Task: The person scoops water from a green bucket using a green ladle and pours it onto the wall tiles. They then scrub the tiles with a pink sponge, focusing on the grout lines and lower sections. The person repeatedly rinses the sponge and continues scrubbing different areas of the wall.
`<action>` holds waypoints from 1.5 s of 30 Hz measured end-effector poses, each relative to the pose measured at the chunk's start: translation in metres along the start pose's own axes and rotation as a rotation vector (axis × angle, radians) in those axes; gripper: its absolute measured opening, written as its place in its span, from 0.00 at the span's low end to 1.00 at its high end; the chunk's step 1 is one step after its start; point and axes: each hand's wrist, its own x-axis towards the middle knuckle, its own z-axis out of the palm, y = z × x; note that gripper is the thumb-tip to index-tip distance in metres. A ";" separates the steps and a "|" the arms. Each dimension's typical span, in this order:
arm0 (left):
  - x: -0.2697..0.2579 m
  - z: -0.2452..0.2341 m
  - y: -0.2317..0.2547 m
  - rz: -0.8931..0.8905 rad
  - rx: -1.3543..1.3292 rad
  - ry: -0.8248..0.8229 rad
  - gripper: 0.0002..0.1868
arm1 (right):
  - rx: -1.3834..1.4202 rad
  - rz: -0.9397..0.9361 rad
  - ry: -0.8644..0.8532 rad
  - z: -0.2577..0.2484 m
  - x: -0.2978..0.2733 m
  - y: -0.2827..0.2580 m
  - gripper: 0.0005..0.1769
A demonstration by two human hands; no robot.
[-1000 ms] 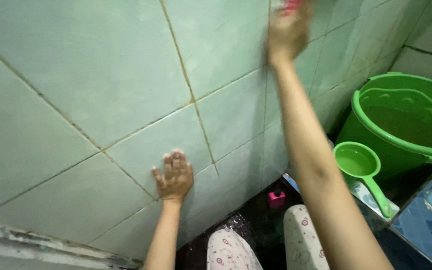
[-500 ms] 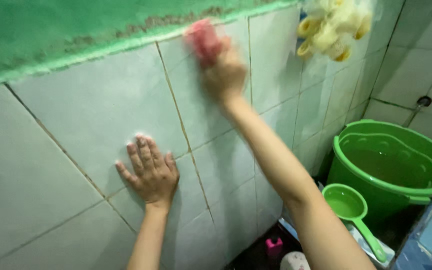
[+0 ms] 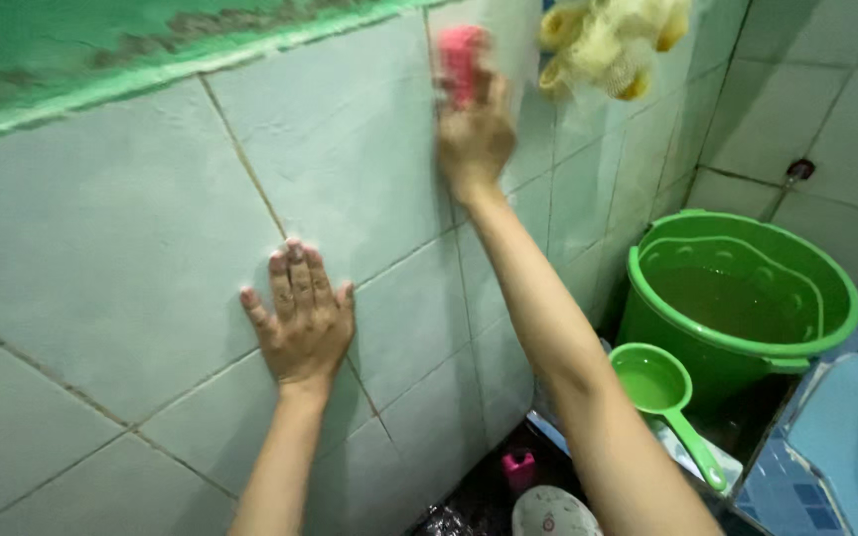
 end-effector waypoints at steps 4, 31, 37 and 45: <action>-0.020 0.009 0.006 0.033 0.017 0.012 0.40 | 0.012 0.157 0.142 0.014 -0.099 0.126 0.36; -0.257 0.087 0.192 0.405 -0.591 -0.247 0.27 | -0.032 1.463 -0.039 -0.001 -0.502 0.278 0.37; -0.275 0.100 0.231 0.217 -1.208 -0.303 0.18 | -0.092 0.734 -0.036 0.006 -0.559 0.291 0.38; -0.341 0.129 0.305 -0.056 -1.250 -0.950 0.19 | 0.148 1.264 -0.501 -0.103 -0.586 0.408 0.28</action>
